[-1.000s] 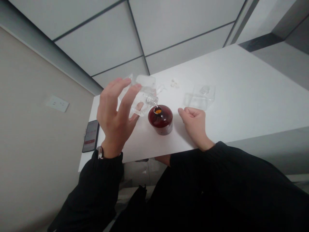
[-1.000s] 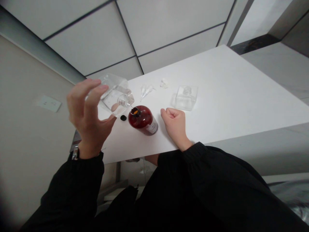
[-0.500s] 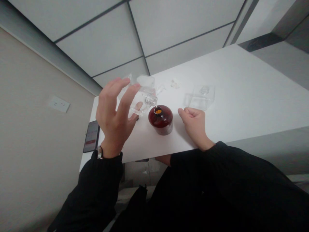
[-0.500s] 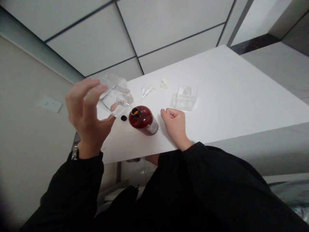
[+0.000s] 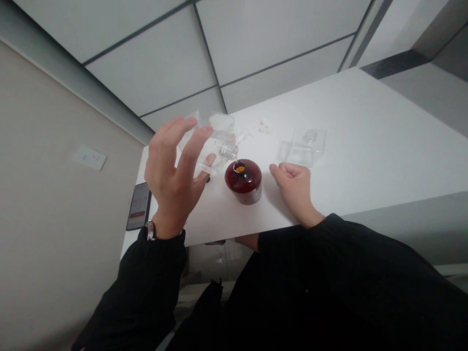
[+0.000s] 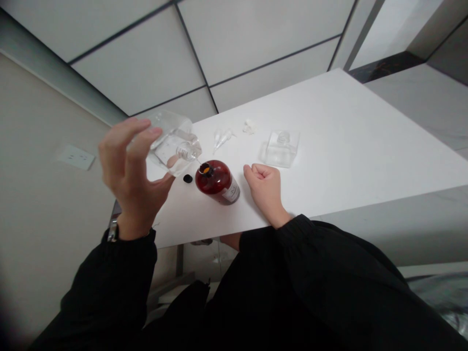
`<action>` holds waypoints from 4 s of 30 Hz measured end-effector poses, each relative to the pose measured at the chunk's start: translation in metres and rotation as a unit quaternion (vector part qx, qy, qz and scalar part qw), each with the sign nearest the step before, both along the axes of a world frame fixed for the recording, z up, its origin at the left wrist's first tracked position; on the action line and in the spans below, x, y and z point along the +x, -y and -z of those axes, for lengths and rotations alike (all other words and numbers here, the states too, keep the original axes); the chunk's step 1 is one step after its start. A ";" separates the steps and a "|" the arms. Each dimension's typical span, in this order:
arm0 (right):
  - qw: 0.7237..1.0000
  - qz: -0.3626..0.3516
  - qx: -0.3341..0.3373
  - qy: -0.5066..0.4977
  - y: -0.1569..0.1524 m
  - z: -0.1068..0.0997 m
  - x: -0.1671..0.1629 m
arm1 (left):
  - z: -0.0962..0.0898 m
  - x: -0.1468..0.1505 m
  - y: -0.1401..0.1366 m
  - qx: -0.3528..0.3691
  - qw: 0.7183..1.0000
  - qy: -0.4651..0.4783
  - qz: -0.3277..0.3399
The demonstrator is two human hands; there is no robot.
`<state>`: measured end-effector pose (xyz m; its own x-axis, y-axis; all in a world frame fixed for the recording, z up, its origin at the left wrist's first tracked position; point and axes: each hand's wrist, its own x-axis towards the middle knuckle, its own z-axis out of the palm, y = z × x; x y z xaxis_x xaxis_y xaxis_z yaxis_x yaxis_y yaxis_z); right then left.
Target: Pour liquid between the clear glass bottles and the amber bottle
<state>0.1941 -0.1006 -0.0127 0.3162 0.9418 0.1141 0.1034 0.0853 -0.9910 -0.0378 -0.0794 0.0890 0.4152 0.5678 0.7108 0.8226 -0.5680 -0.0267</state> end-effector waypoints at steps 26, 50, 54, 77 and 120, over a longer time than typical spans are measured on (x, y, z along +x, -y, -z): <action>1.000 0.015 -0.005 0.003 -0.002 0.001 0.001 | 0.002 0.000 -0.002 -0.019 0.998 0.049 0.030; 1.000 0.011 -0.003 -0.003 -0.002 -0.001 0.000 | 0.002 -0.002 -0.002 0.013 0.998 0.037 0.045; 1.000 0.012 -0.003 -0.002 -0.002 -0.002 0.000 | 0.001 -0.002 -0.001 0.000 0.999 0.038 0.039; 1.000 0.010 -0.004 0.000 -0.002 -0.001 0.001 | -0.003 0.000 -0.001 -0.032 0.998 0.051 0.033; 1.000 0.008 -0.001 0.000 -0.001 -0.004 0.000 | -0.005 0.001 -0.002 0.012 1.000 0.021 0.020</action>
<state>0.1938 -0.0994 -0.0092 0.3312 0.9369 0.1118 0.1039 0.0816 -0.9912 -0.0370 -0.0776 0.0944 0.4066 0.5339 0.7414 0.8003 -0.5996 -0.0071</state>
